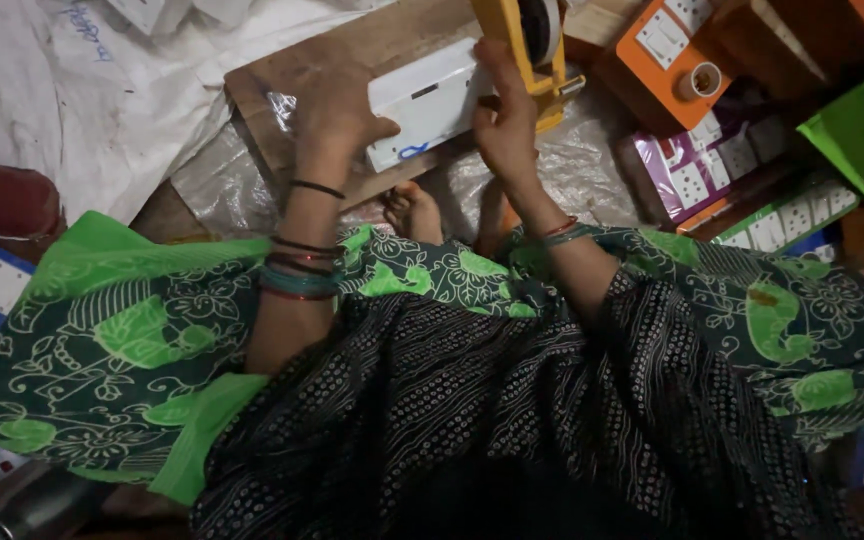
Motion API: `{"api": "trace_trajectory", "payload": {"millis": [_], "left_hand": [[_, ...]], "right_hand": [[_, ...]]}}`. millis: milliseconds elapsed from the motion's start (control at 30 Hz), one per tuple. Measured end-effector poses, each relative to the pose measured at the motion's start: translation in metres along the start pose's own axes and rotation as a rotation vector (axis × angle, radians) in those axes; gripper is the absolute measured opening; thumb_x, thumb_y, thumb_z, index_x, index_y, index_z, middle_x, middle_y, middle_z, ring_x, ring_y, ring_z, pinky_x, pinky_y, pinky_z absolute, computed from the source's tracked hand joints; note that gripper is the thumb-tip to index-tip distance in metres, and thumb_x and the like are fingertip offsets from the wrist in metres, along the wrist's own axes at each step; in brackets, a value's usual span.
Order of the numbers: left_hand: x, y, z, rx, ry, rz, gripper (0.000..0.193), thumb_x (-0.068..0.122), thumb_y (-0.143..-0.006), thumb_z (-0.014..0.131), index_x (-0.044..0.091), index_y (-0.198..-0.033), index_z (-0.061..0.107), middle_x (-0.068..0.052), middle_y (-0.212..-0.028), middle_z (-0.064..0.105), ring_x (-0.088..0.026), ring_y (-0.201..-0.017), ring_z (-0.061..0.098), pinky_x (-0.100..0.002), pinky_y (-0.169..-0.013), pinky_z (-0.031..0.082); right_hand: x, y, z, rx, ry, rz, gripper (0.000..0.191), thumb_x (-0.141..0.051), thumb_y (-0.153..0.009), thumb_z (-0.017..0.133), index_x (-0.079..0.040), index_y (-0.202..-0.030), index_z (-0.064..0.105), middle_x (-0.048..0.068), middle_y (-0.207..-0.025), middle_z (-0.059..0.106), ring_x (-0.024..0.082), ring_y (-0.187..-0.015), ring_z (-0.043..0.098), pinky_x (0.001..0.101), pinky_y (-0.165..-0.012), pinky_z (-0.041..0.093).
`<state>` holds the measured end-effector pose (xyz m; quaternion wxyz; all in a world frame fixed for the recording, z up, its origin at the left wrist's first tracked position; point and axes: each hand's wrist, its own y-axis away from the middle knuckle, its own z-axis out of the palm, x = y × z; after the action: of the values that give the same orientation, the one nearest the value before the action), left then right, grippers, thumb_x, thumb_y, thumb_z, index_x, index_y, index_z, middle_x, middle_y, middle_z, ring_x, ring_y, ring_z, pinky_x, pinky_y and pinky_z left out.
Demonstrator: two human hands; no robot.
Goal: The person sits on the floor and repeatedly picks up white electrical socket units, places them into clear plastic bags, and seals the bags using a handheld tape dispenser. The sealed units are placed on a nearby pile.
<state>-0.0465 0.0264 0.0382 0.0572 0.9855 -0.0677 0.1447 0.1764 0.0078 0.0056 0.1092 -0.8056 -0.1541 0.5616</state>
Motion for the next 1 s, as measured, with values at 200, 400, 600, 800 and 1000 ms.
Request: {"api": "trace_trajectory", "payload": {"millis": [200, 400, 600, 800, 1000], "left_hand": [[0.044, -0.006, 0.02, 0.23, 0.119, 0.099, 0.059, 0.046, -0.069, 0.089, 0.004, -0.108, 0.074, -0.019, -0.108, 0.072, -0.039, -0.104, 0.069, -0.054, -0.096, 0.049], [0.052, 0.002, 0.029, 0.239, 0.248, 0.166, 0.056, 0.035, -0.093, 0.077, 0.018, -0.143, 0.061, -0.022, -0.116, 0.067, -0.04, -0.107, 0.064, -0.055, -0.101, 0.041], [0.055, 0.01, 0.047, 0.371, 0.152, 0.237, 0.048, 0.032, -0.095, 0.069, 0.036, -0.141, 0.06, -0.017, -0.13, 0.063, -0.04, -0.108, 0.062, -0.057, -0.107, 0.037], [0.057, 0.013, 0.049, 0.348, 0.095, 0.243, 0.046, 0.029, -0.099, 0.063, 0.036, -0.145, 0.059, -0.019, -0.131, 0.061, -0.04, -0.112, 0.06, -0.058, -0.107, 0.038], [0.064, 0.016, 0.027, 0.384, 0.029, 0.236, 0.046, 0.029, -0.1, 0.059, 0.038, -0.145, 0.057, -0.018, -0.13, 0.061, -0.038, -0.106, 0.061, -0.057, -0.102, 0.042]], "right_hand": [[-0.001, 0.006, 0.007, 0.035, -0.007, -0.012, 0.077, 0.017, -0.086, 0.045, -0.014, -0.157, 0.047, 0.005, -0.164, 0.045, 0.021, -0.147, 0.05, 0.027, -0.1, 0.056], [-0.004, 0.013, 0.004, 0.033, -0.001, -0.018, 0.076, 0.018, -0.086, 0.044, -0.012, -0.155, 0.051, 0.005, -0.163, 0.047, 0.02, -0.146, 0.051, 0.0277, -0.102, 0.058], [0.012, 0.009, -0.014, 0.267, -0.052, 0.148, 0.064, 0.015, -0.089, 0.049, -0.007, -0.149, 0.053, 0.013, -0.139, 0.063, 0.023, -0.121, 0.068, 0.028, -0.087, 0.061], [0.056, -0.01, -0.072, 0.55, 0.137, 0.031, 0.044, 0.006, -0.097, 0.063, 0.001, -0.14, 0.057, 0.018, -0.132, 0.07, 0.028, -0.121, 0.069, 0.0385, -0.107, 0.055], [0.051, -0.035, -0.079, 0.291, 0.338, 0.262, 0.03, -0.026, -0.104, 0.062, 0.001, -0.112, 0.071, 0.02, -0.098, 0.073, 0.027, -0.089, 0.07, 0.04, -0.081, 0.053]]}}
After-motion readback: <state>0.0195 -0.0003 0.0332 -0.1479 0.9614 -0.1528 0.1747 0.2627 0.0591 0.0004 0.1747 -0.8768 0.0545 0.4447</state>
